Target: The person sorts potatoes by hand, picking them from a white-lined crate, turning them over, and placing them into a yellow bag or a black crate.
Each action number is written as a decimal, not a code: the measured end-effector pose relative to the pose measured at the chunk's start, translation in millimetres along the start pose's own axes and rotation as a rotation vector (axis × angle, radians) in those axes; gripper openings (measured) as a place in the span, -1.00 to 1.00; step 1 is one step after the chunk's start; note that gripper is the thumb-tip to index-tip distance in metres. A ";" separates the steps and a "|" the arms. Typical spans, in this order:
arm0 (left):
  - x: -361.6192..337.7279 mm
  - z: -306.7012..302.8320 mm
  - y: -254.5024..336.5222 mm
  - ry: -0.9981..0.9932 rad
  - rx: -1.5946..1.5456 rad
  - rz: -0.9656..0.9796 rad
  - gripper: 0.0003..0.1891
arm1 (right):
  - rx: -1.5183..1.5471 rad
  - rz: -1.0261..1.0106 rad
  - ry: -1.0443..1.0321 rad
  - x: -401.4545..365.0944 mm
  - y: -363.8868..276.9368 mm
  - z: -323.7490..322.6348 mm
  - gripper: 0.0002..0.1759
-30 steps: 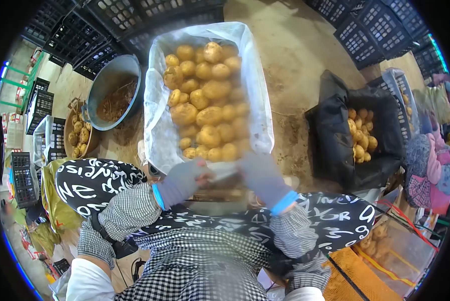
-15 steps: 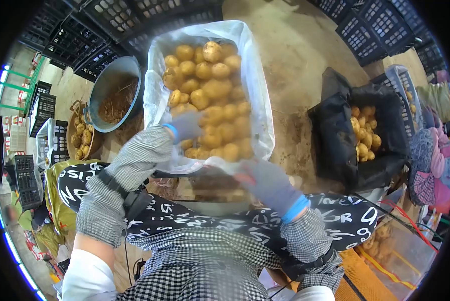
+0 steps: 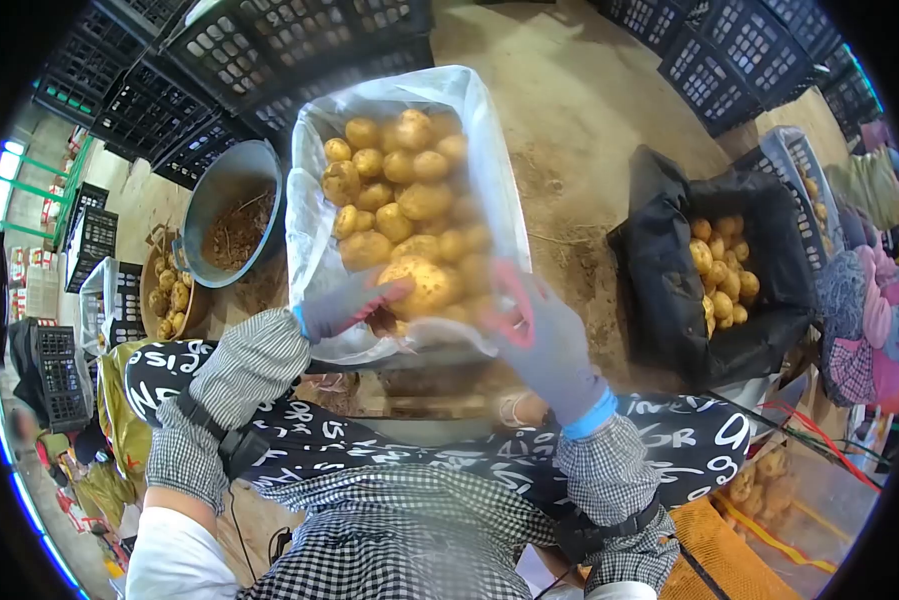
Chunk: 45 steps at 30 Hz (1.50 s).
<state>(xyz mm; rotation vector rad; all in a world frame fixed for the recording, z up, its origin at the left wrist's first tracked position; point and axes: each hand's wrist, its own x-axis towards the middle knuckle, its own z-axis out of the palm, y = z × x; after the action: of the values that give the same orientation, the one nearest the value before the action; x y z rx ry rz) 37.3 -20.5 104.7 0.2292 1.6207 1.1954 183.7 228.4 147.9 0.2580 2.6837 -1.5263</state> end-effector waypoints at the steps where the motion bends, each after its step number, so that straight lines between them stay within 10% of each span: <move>1: -16.7 8.7 11.3 -0.036 -0.033 0.079 -0.30 | 0.065 -0.031 -0.034 3.1 2.9 10.1 -0.24; 7: -42.4 49.6 5.3 0.038 -0.212 0.226 -0.29 | 0.647 -0.032 -0.219 11.6 -3.2 56.5 0.05; 12: -27.0 49.6 -19.5 -0.036 -0.453 0.069 -0.27 | 0.660 0.242 -0.155 13.7 -0.8 47.9 -0.38; 15: -26.1 53.0 -19.9 -0.017 -0.431 0.066 -0.27 | 0.655 0.056 0.023 20.2 8.2 63.0 -0.44; 18: -17.0 54.7 -35.5 0.216 0.082 0.560 -0.24 | 0.294 0.054 -0.002 10.3 -10.9 64.7 -0.44; 24: -32.4 56.8 13.1 0.092 -0.308 -0.096 -0.23 | 0.581 0.292 -0.116 14.7 11.9 54.8 -0.32; 29: -27.0 58.7 18.4 0.016 -0.662 -0.038 -0.17 | 0.198 -0.212 0.228 9.9 4.2 83.6 -0.42; 38: -33.5 53.4 15.6 -0.134 -0.692 -0.084 -0.32 | 0.463 0.026 -0.011 3.8 6.8 60.7 -0.28; 45: -33.4 44.3 4.6 0.582 0.706 0.784 -0.15 | 1.016 0.176 -0.337 7.7 -9.0 44.9 0.08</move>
<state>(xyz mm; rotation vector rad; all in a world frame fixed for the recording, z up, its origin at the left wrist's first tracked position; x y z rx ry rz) 85.6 -14.7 131.7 1.1318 2.5674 1.2559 172.6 186.4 131.6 0.2148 1.4098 -2.4370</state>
